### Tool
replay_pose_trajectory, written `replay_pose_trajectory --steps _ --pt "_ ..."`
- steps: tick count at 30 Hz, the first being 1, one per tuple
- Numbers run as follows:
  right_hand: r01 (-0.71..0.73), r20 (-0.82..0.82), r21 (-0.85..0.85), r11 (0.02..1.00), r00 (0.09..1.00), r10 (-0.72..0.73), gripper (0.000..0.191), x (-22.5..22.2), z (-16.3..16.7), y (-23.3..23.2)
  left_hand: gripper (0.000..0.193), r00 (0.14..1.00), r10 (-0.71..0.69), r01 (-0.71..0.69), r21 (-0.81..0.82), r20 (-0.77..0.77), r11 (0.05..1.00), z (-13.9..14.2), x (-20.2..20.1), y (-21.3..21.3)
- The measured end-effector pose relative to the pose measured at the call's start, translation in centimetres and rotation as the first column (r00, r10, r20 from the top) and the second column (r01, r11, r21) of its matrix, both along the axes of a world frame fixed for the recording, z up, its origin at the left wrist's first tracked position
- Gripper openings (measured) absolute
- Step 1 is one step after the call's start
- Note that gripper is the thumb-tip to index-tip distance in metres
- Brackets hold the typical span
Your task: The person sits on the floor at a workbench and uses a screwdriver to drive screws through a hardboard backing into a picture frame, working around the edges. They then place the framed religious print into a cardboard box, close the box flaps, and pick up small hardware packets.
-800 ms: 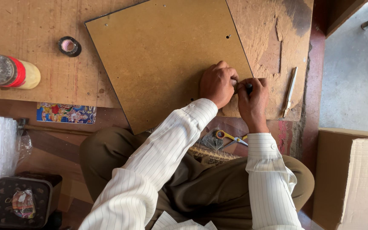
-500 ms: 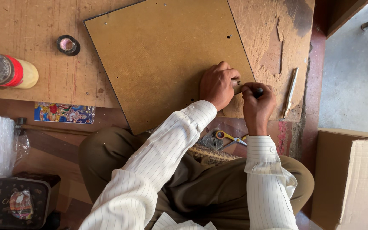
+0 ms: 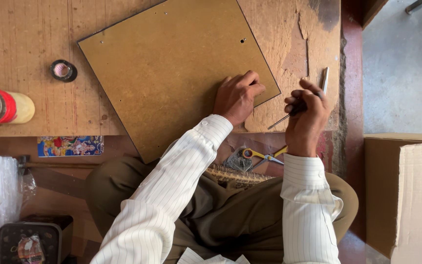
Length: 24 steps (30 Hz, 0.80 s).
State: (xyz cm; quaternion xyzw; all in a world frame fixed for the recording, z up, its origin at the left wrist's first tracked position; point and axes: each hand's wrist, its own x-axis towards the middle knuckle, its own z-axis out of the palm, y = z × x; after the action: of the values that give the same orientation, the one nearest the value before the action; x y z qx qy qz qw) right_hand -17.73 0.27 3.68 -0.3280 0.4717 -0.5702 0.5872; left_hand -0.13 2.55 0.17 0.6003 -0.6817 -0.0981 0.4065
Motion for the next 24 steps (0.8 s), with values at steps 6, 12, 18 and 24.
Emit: replay_pose_trajectory --steps 6,12,18,24 --pt "-0.035 -0.184 -0.037 0.999 0.983 0.028 0.020 -0.3 0.9 0.9 0.008 0.994 0.002 0.007 0.083 -0.105 0.996 0.2 0.3 -0.1" --pt "-0.110 -0.437 -0.031 0.993 0.896 0.085 0.012 1.3 -1.2 -0.4 0.005 0.975 0.091 -0.041 0.241 -0.202 0.970 0.7 -0.2 -1.3" --pt "-0.074 -0.527 -0.028 0.997 0.849 0.048 0.009 1.3 -1.7 -0.2 0.002 0.970 0.151 -0.102 0.243 -0.190 0.965 0.4 -1.0 -1.1" --pt "-0.068 -0.502 -0.055 0.996 0.865 0.031 0.010 1.6 -1.4 0.0 0.003 0.992 0.092 -0.075 0.171 -0.091 0.982 -0.1 -0.6 -0.4"
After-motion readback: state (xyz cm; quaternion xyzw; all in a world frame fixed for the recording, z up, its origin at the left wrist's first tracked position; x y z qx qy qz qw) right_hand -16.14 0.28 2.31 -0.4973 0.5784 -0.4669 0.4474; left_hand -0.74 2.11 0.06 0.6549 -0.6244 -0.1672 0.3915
